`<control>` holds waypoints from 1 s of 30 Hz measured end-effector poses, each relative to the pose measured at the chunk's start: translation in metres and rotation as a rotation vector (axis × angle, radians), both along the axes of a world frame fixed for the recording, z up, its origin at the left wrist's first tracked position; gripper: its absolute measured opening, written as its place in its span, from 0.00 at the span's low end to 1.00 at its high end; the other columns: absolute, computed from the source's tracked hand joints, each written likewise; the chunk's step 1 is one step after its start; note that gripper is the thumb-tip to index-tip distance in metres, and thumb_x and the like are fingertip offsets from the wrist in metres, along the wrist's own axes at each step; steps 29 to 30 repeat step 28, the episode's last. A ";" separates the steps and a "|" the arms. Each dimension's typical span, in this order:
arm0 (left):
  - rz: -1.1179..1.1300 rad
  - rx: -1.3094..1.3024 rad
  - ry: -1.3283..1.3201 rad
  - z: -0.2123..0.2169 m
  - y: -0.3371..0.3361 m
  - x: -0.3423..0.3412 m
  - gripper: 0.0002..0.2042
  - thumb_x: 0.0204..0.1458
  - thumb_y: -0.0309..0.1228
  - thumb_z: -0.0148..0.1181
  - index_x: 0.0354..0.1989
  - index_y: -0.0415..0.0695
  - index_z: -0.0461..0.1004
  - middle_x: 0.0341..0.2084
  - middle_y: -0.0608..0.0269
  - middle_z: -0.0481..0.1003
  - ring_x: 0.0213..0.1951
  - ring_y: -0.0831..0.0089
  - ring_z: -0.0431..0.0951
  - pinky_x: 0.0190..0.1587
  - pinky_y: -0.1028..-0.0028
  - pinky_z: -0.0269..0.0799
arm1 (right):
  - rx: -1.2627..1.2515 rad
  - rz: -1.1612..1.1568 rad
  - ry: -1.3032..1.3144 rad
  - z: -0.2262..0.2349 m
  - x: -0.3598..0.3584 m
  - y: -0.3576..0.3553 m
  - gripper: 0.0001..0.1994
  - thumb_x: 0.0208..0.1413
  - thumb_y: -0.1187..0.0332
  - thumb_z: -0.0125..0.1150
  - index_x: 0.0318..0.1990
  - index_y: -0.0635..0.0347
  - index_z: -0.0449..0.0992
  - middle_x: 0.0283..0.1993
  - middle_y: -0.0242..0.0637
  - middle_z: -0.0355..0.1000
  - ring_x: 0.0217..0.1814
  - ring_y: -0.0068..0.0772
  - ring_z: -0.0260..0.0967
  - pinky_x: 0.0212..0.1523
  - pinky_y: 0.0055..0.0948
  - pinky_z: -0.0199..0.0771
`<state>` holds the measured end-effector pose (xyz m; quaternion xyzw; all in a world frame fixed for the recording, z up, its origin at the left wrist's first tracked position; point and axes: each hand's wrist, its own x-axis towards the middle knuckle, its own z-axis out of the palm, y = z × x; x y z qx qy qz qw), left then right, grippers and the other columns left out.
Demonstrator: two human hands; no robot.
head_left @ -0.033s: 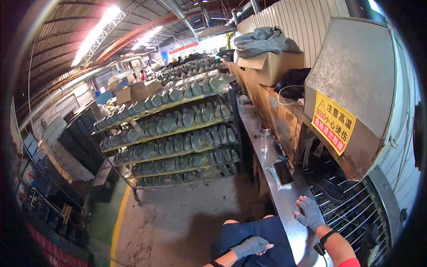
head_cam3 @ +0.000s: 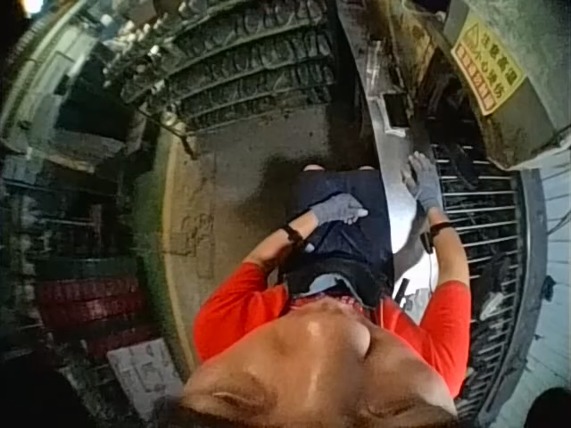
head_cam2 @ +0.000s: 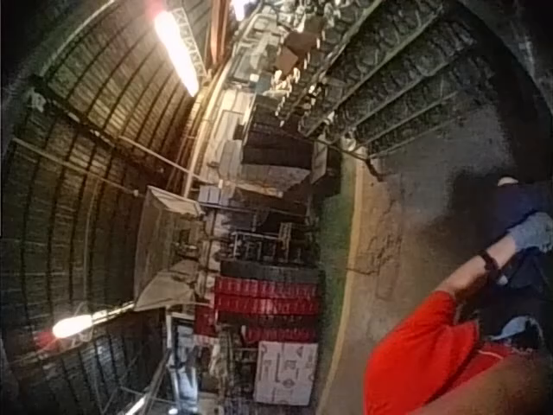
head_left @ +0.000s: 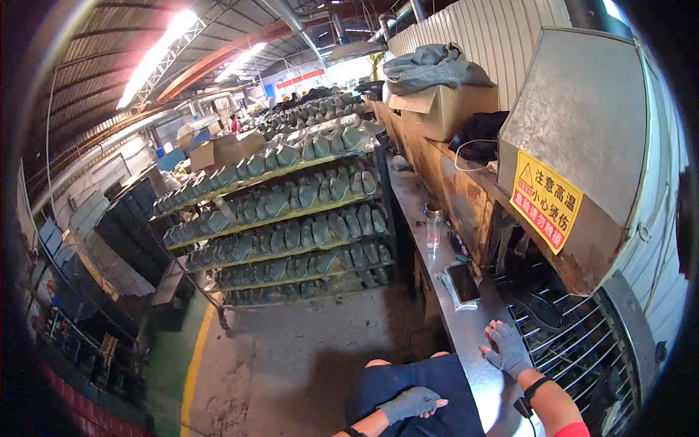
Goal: Inspecting shoe uppers and soles and placing them on a conveyor oven.
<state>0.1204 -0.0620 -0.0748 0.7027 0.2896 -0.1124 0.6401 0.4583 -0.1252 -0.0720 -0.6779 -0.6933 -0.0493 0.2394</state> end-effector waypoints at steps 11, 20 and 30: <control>0.006 -0.001 0.012 -0.010 0.002 0.002 0.27 0.66 0.57 0.60 0.31 0.41 0.82 0.25 0.67 0.80 0.26 0.76 0.79 0.32 0.74 0.78 | -0.003 -0.030 -0.016 -0.005 0.001 0.002 0.31 0.55 0.48 0.70 0.61 0.60 0.79 0.69 0.48 0.72 0.73 0.55 0.65 0.74 0.51 0.60; 0.005 0.008 -0.005 -0.006 0.001 0.001 0.27 0.68 0.56 0.58 0.30 0.42 0.81 0.25 0.67 0.80 0.26 0.77 0.78 0.32 0.74 0.77 | 0.046 -0.007 -0.039 -0.007 0.002 0.004 0.30 0.54 0.50 0.73 0.60 0.59 0.79 0.67 0.47 0.73 0.72 0.55 0.66 0.73 0.51 0.63; -0.004 -0.005 -0.040 -0.001 0.003 -0.002 0.28 0.67 0.57 0.58 0.31 0.42 0.82 0.26 0.68 0.80 0.27 0.77 0.78 0.33 0.74 0.77 | -0.014 -0.018 0.004 -0.003 0.001 0.002 0.30 0.57 0.50 0.70 0.61 0.60 0.78 0.70 0.50 0.71 0.74 0.56 0.63 0.76 0.50 0.60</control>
